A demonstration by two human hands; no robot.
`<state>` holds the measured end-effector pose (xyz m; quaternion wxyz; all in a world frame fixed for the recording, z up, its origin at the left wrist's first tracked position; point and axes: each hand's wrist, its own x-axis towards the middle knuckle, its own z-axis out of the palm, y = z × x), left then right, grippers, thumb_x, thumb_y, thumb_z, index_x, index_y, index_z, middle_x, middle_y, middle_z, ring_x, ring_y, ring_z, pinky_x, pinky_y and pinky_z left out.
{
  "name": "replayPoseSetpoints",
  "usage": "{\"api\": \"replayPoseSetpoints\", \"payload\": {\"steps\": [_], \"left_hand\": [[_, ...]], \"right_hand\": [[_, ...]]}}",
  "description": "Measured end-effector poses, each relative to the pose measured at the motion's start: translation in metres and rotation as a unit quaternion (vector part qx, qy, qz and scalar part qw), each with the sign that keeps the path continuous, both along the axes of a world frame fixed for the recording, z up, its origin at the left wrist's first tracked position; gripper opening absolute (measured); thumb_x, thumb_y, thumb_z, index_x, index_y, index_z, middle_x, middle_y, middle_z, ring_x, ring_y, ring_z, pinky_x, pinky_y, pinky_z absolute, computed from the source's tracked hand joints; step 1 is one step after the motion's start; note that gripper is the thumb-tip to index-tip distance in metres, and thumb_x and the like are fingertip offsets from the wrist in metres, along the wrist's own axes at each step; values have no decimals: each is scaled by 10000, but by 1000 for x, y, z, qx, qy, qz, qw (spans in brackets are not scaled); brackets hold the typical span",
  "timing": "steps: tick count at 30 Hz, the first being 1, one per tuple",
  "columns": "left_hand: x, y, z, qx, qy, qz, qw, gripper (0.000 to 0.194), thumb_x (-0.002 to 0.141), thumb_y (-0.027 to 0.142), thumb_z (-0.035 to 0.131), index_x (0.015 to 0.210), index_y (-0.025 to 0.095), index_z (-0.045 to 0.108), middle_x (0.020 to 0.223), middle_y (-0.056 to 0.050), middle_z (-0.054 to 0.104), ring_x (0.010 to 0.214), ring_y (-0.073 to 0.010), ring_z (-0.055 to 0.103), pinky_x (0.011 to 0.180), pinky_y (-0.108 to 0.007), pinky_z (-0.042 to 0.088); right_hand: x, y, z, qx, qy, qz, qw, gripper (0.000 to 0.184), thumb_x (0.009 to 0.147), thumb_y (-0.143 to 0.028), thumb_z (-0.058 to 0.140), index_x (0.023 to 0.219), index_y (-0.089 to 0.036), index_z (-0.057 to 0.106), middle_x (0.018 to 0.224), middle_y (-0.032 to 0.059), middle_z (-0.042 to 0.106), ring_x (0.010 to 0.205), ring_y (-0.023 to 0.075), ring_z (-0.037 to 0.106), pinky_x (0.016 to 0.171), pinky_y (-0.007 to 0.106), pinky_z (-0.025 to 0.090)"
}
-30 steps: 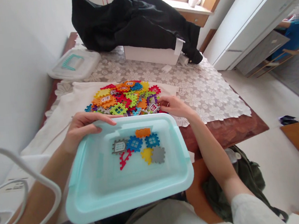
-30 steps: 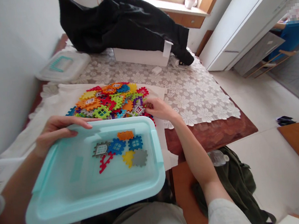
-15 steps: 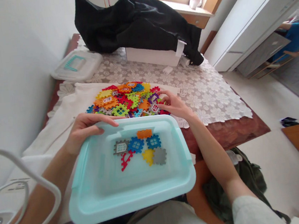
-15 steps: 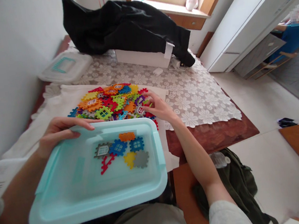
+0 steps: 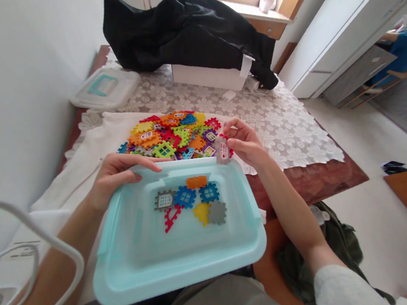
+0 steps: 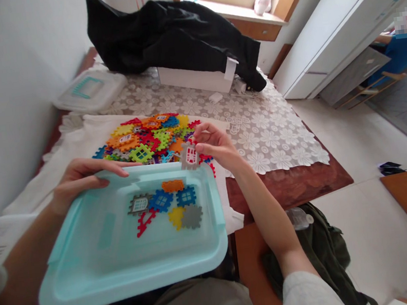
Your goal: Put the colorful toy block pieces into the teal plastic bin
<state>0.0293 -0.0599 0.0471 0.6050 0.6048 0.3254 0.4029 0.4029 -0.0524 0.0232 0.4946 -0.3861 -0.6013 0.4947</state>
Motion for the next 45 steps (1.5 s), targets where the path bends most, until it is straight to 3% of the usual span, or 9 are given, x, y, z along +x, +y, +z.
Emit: {"api": "replayPoseSetpoints", "payload": {"steps": [3,6,10,13,18,28,37,41,45], "left_hand": [[1,0,1,7,-5,-4,1000,240,740,202,827,905,156,995,1133,-186,930,987,-380,913,815,-349,692],[2,0,2,4,-6,-7,1000,240,738,208,831,904,159,997,1126,-182,931,969,-355,916,846,-327,691],[4,0,2,7,-5,-7,1000,251,722,217,824,897,183,999,1106,-158,933,950,-348,918,845,-329,699],[4,1,2,11,-4,-5,1000,244,712,215,826,883,185,997,1087,-146,935,909,-313,919,826,-287,693],[4,1,1,3,-17,-11,1000,250,705,217,835,890,173,997,1089,-154,935,890,-285,920,850,-255,684],[3,1,1,-9,6,7,1000,242,677,249,842,859,203,995,1080,-153,939,936,-344,912,840,-333,670],[3,0,1,-8,9,6,1000,245,687,239,839,870,212,999,1078,-134,943,916,-297,908,830,-285,659],[1,1,-2,-1,14,3,1000,247,698,237,831,878,216,999,1101,-133,942,955,-304,911,832,-287,664],[-2,2,-3,-3,14,-3,1000,260,717,240,829,908,222,1004,1144,-130,938,1011,-322,919,854,-297,677]], "right_hand": [[-9,-1,-2,35,-71,9,997,654,938,-944,714,1026,-296,730,1112,94,815,1118,305,799,1012,474,669],[-11,7,-11,100,-209,-90,969,564,1130,-784,526,1227,-300,799,1350,126,829,1378,317,753,1239,514,587],[-9,17,-30,134,-424,-108,889,586,1111,-504,727,1649,-278,673,1822,152,581,1744,370,469,1452,624,355],[-7,22,-44,117,-471,-59,873,595,1085,-433,797,1643,-252,701,1816,172,591,1702,406,535,1436,643,380],[-7,26,-50,146,-443,-64,882,273,1064,-323,819,1318,-234,866,1471,153,821,1388,359,776,1270,526,576],[-9,25,-50,211,-349,-119,905,130,1012,-256,765,1109,-257,851,1179,98,858,1167,300,790,1112,473,630],[-15,22,-34,115,-28,-111,987,505,972,-794,824,966,-289,796,984,41,814,948,238,766,936,414,653],[-11,9,-14,86,88,-19,992,506,866,-789,935,898,-306,786,1295,73,832,1239,295,796,1117,507,670],[-5,-1,0,75,58,166,981,477,838,-748,978,991,-311,862,1469,100,827,1336,339,806,1171,567,665]]}}
